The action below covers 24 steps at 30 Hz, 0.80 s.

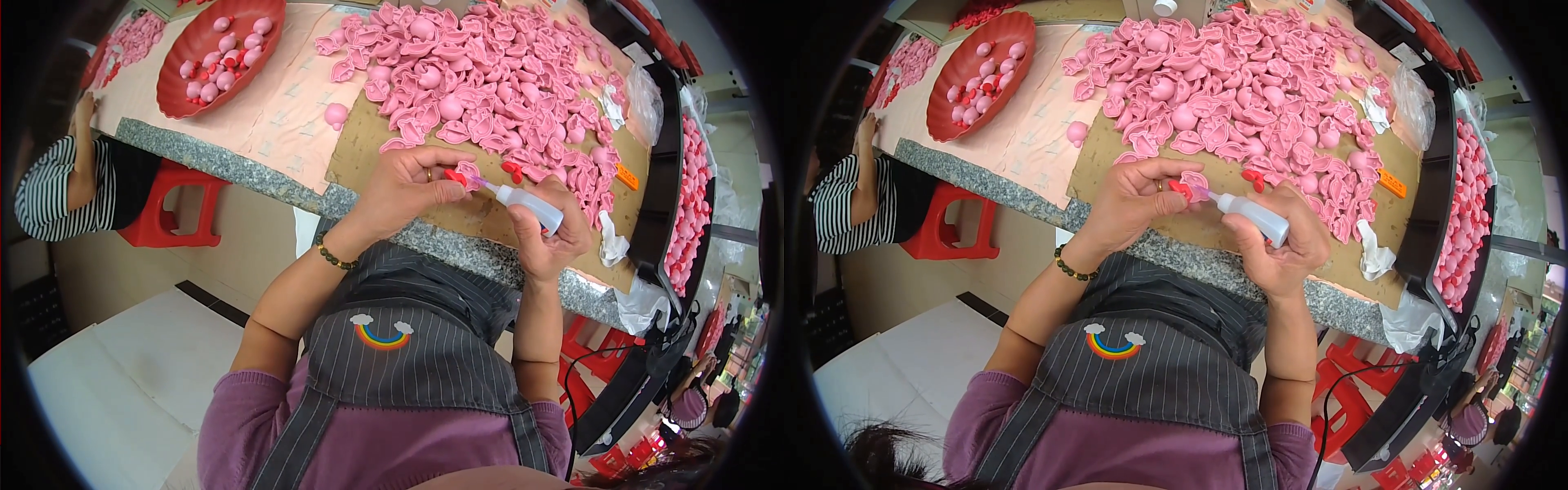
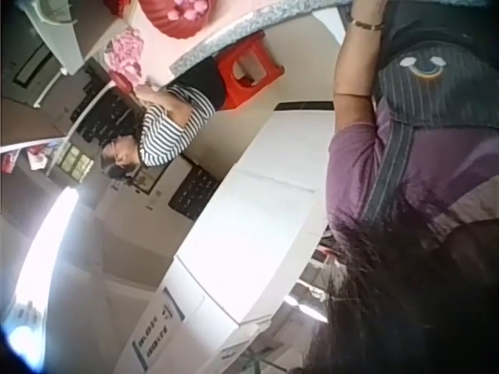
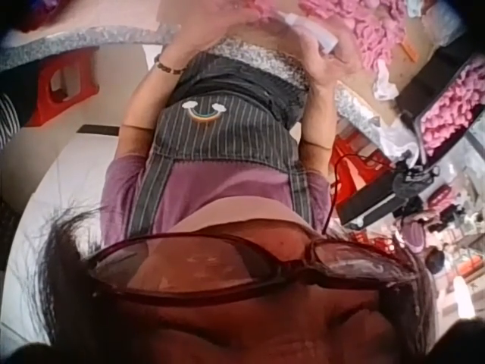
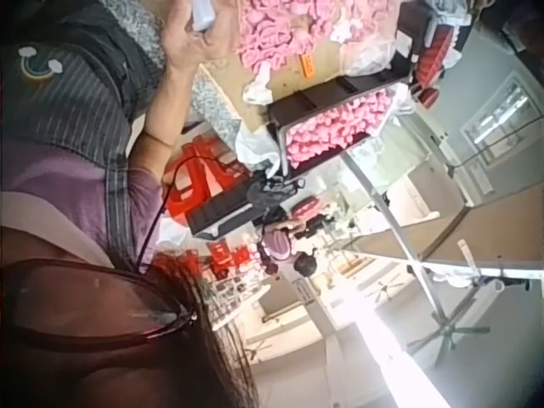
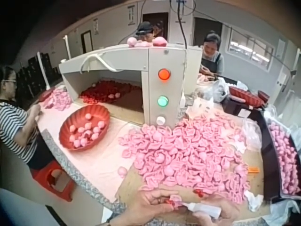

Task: Assembling small pink toy components using a glue bottle.

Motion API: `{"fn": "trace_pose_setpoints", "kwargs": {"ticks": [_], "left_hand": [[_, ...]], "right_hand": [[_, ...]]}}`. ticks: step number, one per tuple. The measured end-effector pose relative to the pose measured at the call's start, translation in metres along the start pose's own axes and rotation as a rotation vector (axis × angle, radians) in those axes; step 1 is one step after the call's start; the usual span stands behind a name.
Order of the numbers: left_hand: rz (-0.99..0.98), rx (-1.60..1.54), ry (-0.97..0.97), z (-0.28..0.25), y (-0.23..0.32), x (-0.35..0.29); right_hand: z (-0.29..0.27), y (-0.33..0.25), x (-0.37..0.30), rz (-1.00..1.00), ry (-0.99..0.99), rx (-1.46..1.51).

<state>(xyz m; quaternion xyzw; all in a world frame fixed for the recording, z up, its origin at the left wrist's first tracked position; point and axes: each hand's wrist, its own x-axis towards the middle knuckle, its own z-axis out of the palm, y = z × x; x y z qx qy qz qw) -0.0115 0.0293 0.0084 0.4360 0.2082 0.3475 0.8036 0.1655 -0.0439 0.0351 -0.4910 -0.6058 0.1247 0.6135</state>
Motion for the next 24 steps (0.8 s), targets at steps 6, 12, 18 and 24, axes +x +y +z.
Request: {"fn": "trace_pose_setpoints", "kwargs": {"ticks": [6,12,18,24], "left_hand": [[0.003,0.01,-0.001,-0.0007,-0.0009,0.0003],[-0.002,0.022,-0.007,-0.0017,-0.0015,0.0004],[-0.003,0.01,-0.007,-0.001,-0.0012,0.0003],[-0.02,0.02,-0.011,-0.0011,-0.0005,-0.0002]], "right_hand": [[-0.0001,0.0003,0.0002,0.002,-0.007,0.002],[-0.0005,0.0017,-0.0014,0.002,0.008,0.009],[-0.0004,0.0019,-0.0018,-0.008,0.015,0.014],[-0.0002,0.0032,-0.002,-0.025,0.007,-0.003]]}}
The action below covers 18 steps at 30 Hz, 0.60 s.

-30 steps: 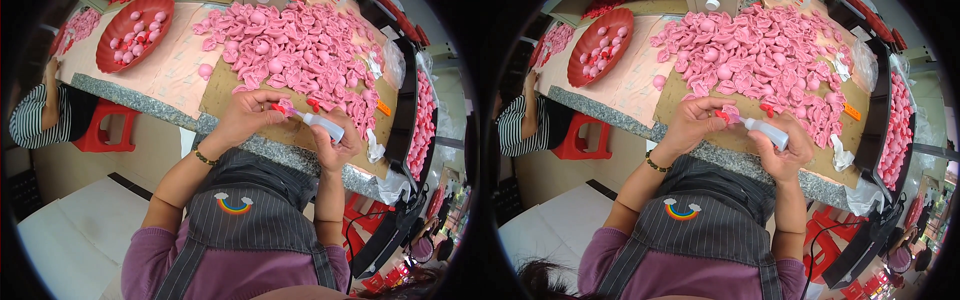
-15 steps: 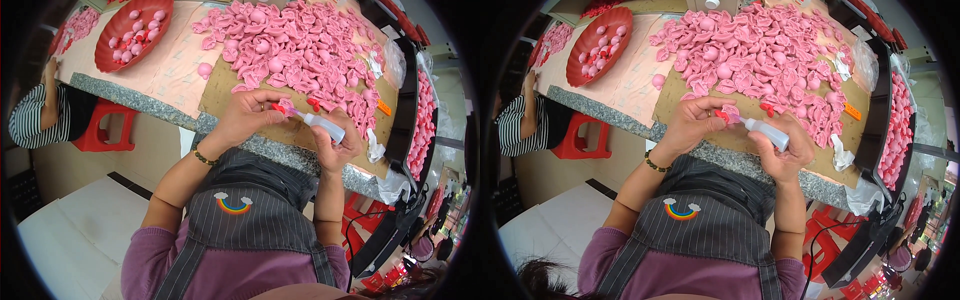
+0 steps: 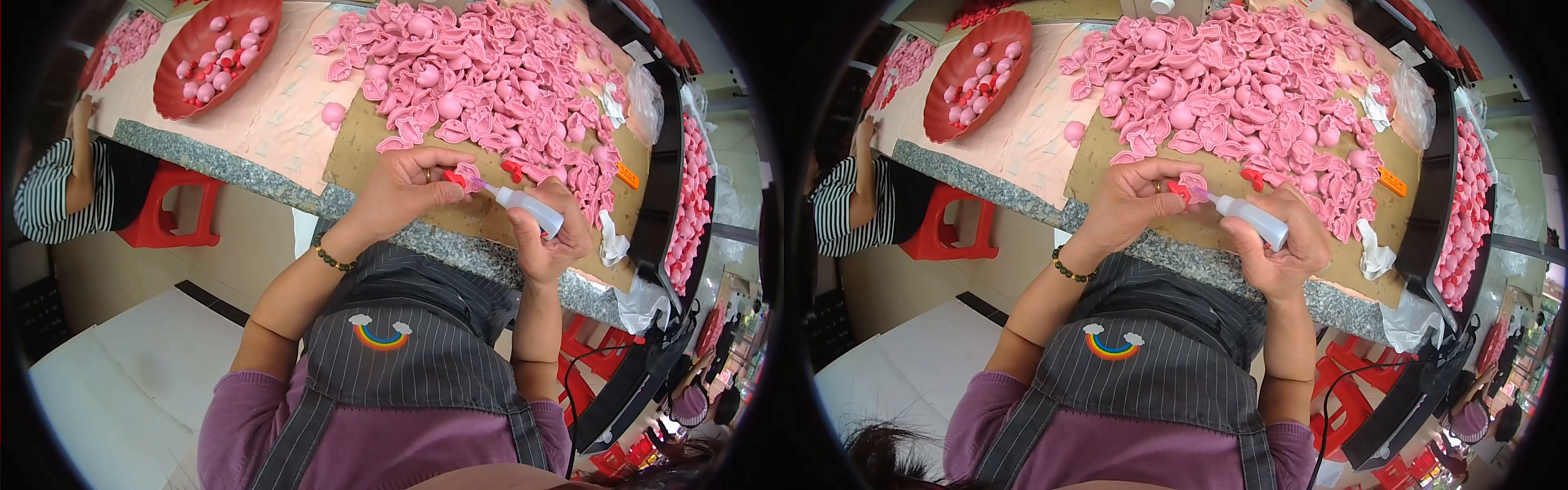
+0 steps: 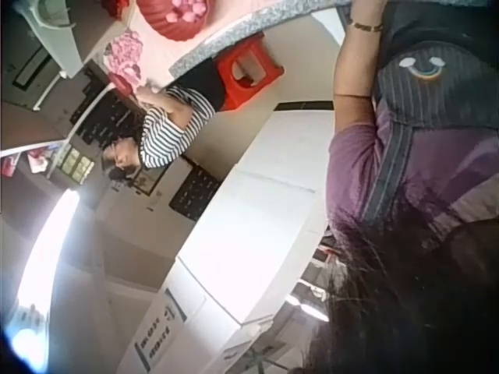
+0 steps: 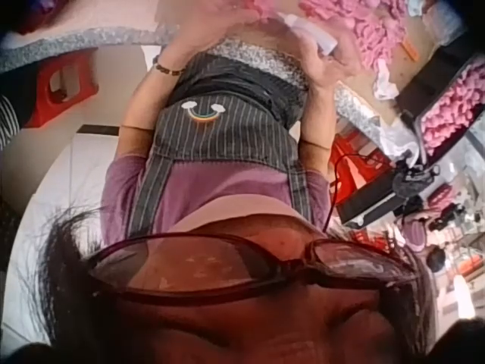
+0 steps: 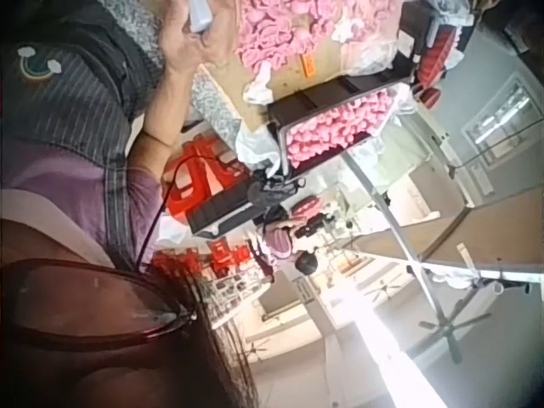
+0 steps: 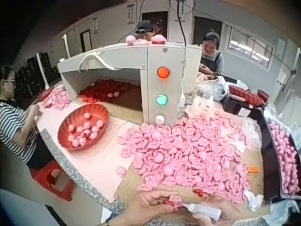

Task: Assembling small pink toy components using a glue bottle.

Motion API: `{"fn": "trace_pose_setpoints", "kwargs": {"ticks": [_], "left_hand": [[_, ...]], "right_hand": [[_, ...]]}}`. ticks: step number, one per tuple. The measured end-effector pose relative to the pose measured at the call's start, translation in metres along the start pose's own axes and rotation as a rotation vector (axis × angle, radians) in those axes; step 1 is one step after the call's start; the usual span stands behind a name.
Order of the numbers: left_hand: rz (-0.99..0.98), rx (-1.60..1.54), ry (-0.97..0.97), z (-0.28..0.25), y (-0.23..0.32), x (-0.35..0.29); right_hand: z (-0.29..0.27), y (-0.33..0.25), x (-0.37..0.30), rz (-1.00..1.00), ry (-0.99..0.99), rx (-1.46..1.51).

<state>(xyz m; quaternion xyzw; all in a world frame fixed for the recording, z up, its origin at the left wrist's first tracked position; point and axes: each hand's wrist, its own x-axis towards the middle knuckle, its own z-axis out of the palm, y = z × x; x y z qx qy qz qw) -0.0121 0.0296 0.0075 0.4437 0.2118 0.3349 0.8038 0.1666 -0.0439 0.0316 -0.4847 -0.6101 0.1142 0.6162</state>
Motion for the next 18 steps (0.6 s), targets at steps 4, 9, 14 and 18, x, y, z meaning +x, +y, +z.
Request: {"fn": "trace_pose_setpoints", "kwargs": {"ticks": [4,9,14,18], "left_hand": [[0.0,0.03,-0.006,-0.0013,-0.0018,0.0003],[-0.006,0.043,-0.012,-0.0003,-0.0011,0.0006],[-0.003,0.095,-0.016,0.0019,0.0035,-0.0012],[-0.005,0.055,-0.02,0.0028,0.0037,-0.0009]], "right_hand": [[-0.0011,-0.0014,-0.0004,0.01,0.011,0.018],[-0.0022,-0.0027,0.0013,0.014,0.015,0.027],[-0.0012,-0.0026,0.001,0.017,0.009,0.015],[-0.0015,-0.003,0.0006,0.023,0.001,-0.001]]}}
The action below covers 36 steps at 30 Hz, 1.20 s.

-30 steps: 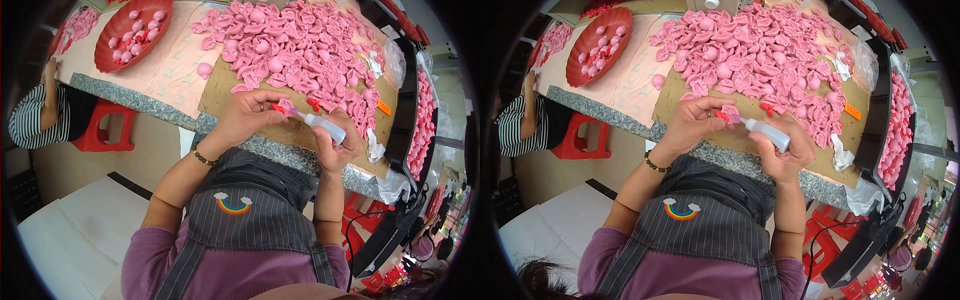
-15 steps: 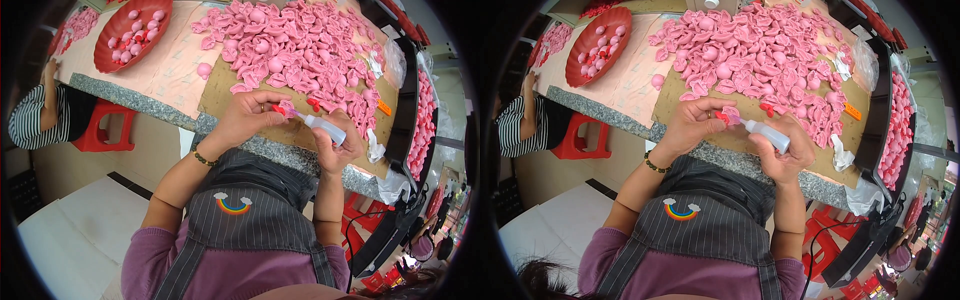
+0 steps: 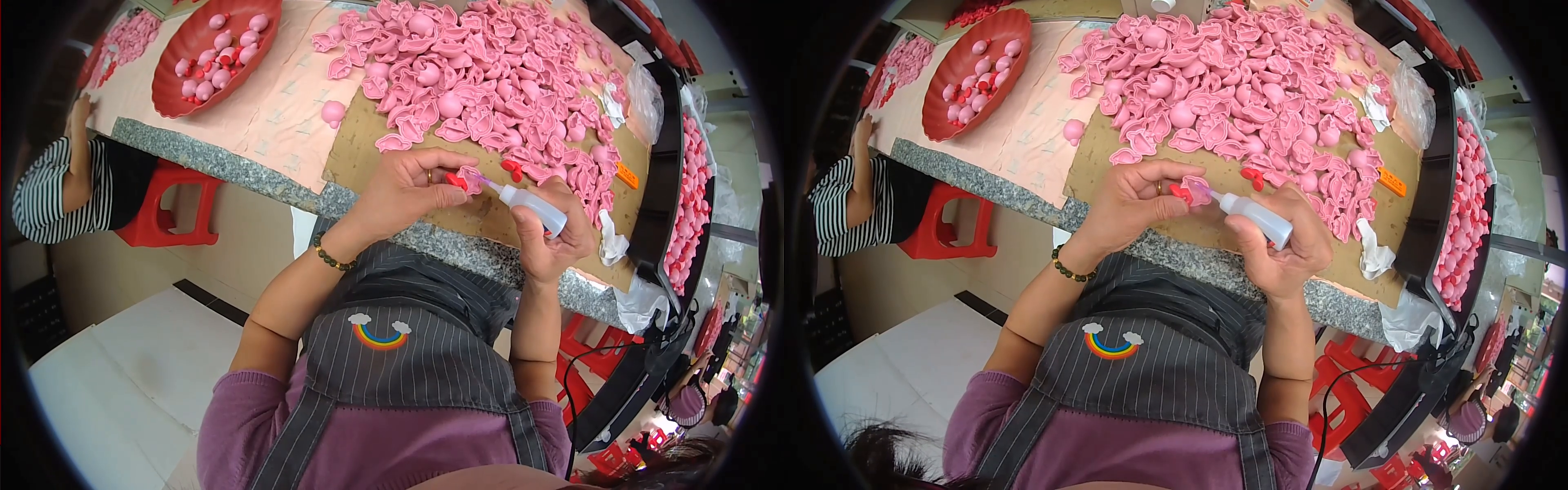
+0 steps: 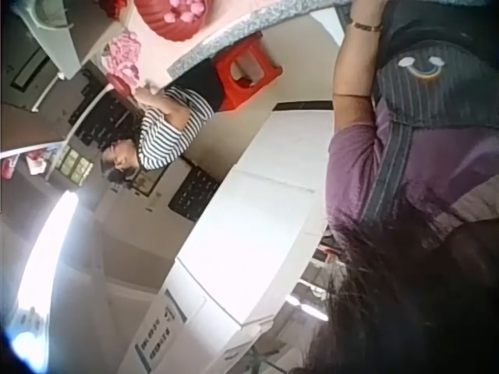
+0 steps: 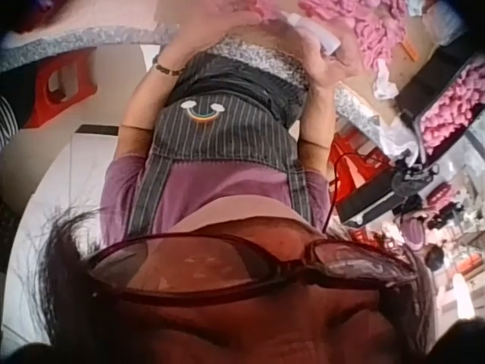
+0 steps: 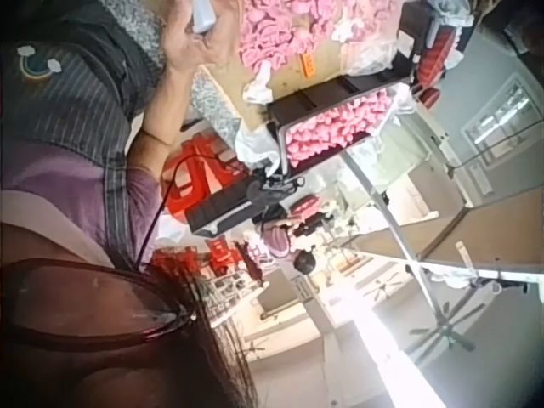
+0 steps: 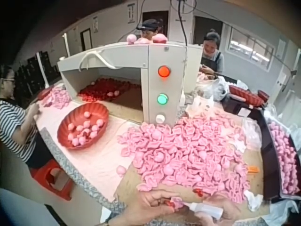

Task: Assembling small pink toy components using a glue bottle.

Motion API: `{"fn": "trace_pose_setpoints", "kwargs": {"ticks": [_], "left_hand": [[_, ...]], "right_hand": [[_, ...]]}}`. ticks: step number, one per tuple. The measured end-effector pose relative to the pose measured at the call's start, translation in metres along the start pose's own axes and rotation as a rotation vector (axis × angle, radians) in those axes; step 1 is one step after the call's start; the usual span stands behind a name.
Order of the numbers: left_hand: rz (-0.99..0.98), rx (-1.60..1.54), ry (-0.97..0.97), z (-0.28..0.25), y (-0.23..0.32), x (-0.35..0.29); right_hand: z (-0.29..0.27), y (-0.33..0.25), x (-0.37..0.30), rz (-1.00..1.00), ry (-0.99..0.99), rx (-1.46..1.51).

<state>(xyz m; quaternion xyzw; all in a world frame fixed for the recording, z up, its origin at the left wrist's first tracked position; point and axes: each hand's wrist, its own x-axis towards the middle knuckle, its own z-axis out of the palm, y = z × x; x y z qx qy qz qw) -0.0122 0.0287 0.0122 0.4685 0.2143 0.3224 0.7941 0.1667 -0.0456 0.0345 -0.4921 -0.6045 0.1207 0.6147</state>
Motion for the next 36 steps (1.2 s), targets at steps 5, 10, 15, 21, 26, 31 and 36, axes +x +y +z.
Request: {"fn": "trace_pose_setpoints", "kwargs": {"ticks": [5,10,15,21,26,31,36], "left_hand": [[0.004,-0.007,0.004,-0.0015,-0.0029,0.0003],[0.019,-0.024,-0.003,-0.0009,-0.002,0.0002],[0.024,-0.02,-0.003,-0.0013,-0.0029,0.0002],[0.04,-0.039,0.001,-0.0017,-0.0047,0.0011],[0.046,-0.077,0.009,-0.0019,-0.0047,0.001],[0.063,-0.091,0.009,-0.0036,-0.0063,0.0009],[0.084,-0.102,0.021,-0.0045,-0.0071,0.0016]], "right_hand": [[0.0003,0.0,0.0005,0.002,0.014,0.013],[-0.001,-0.0005,0.0004,0.017,0.005,-0.013],[-0.0009,0.0004,0.0011,-0.001,0.007,-0.014],[-0.0013,0.0006,0.0005,0.011,0.017,-0.014],[-0.0019,0.0029,-0.0009,0.02,0.028,-0.007],[-0.002,0.0028,-0.0011,0.031,0.037,-0.018],[-0.0025,-0.001,-0.0013,0.072,0.016,-0.051]]}}
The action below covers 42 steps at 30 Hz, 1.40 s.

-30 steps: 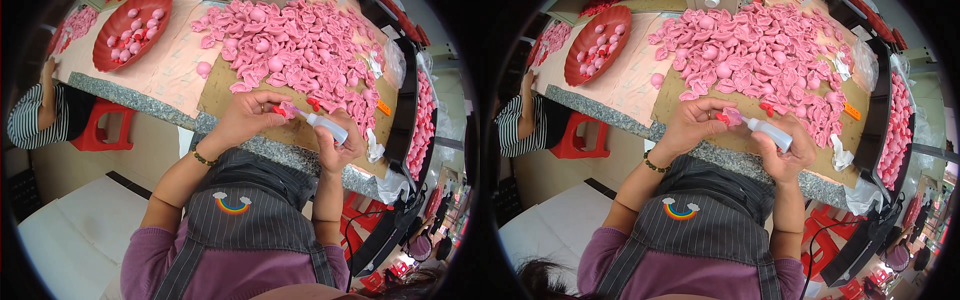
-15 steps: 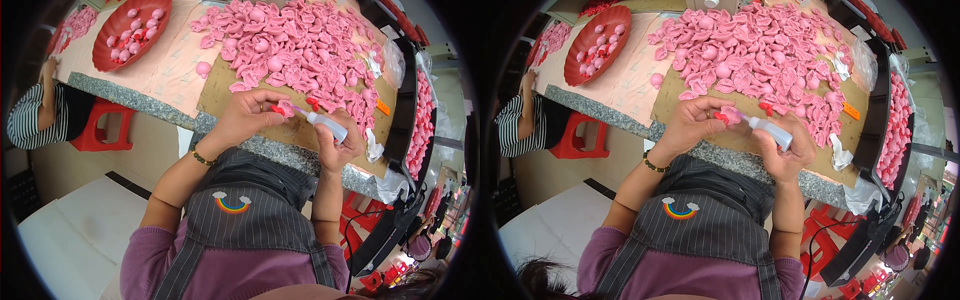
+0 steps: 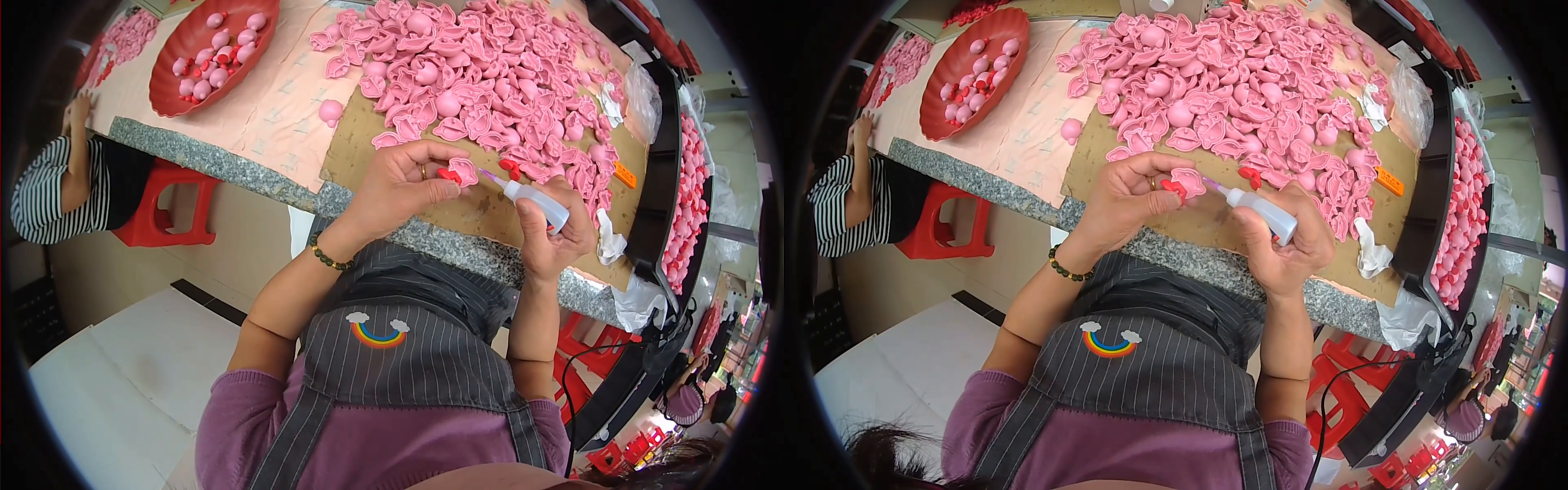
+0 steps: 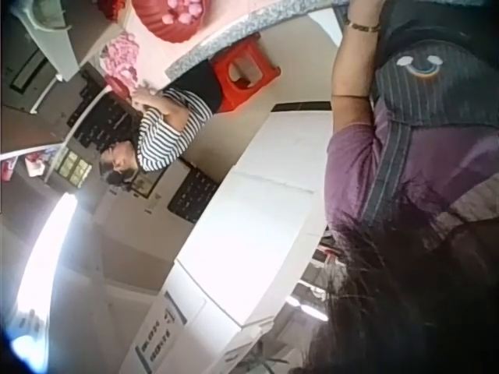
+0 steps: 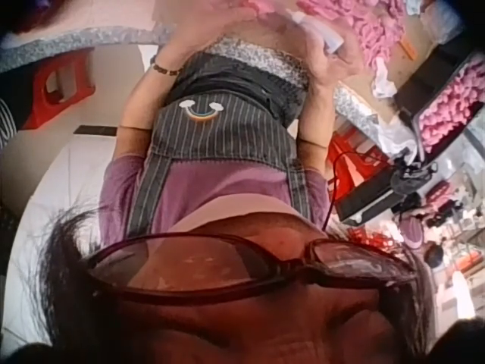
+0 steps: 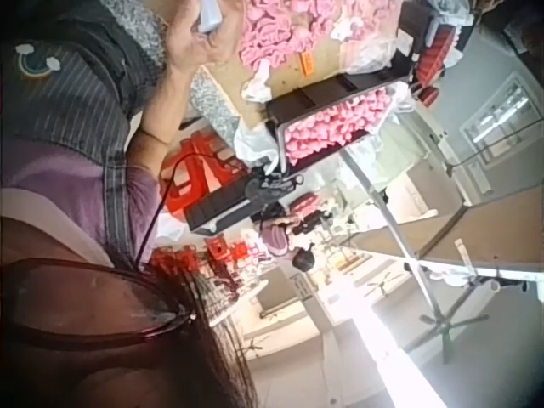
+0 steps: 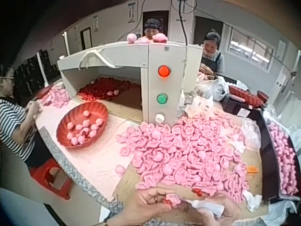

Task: Assembling small pink toy components using a glue bottle.

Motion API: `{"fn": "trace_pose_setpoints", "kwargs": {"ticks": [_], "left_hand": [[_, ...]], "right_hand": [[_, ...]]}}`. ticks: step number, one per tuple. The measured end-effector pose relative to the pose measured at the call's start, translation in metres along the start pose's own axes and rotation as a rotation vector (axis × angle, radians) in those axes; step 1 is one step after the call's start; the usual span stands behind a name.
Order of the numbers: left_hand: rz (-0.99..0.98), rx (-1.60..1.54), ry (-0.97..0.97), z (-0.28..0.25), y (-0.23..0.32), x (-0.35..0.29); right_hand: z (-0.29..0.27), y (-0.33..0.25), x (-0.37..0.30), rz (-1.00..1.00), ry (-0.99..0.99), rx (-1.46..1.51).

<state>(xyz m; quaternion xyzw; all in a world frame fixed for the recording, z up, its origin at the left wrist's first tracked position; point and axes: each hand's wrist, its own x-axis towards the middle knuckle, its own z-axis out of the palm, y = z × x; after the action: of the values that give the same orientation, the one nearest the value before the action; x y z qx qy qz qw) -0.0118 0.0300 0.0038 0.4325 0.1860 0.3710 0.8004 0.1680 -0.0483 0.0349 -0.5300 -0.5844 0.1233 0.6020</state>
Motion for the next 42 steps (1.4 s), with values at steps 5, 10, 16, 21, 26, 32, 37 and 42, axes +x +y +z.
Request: {"fn": "trace_pose_setpoints", "kwargs": {"ticks": [5,10,16,21,26,32,37,42], "left_hand": [[0.025,-0.002,0.022,-0.0012,-0.003,0.0006],[0.019,0.005,0.028,-0.0024,-0.0047,0.0009],[0.023,0.006,0.04,-0.0027,-0.004,0.0002],[0.011,-0.021,0.049,-0.0029,-0.0031,0.0005],[0.015,-0.046,0.064,-0.0042,-0.0043,0.0003],[0.016,-0.042,0.078,-0.0035,-0.0045,0.0007],[0.032,-0.027,0.081,-0.0035,-0.0047,0.001],[0.047,-0.029,0.08,-0.0028,-0.0039,0.0011]], "right_hand": [[0.0008,-0.0018,0.0013,-0.018,0.0,-0.031],[0.0007,-0.0007,0.0009,-0.035,-0.004,-0.05],[0.0009,0.0025,0.0003,-0.048,0.02,-0.028],[0.0006,0.0018,0.0005,-0.044,0.016,-0.03],[0.0008,0.0022,-0.0004,-0.042,0.016,-0.033],[0.0005,0.0044,-0.0013,-0.048,0.029,-0.017],[-0.0003,0.0056,-0.0016,-0.057,0.027,-0.02],[0.0001,-0.0004,-0.0004,-0.043,-0.022,-0.06]]}}
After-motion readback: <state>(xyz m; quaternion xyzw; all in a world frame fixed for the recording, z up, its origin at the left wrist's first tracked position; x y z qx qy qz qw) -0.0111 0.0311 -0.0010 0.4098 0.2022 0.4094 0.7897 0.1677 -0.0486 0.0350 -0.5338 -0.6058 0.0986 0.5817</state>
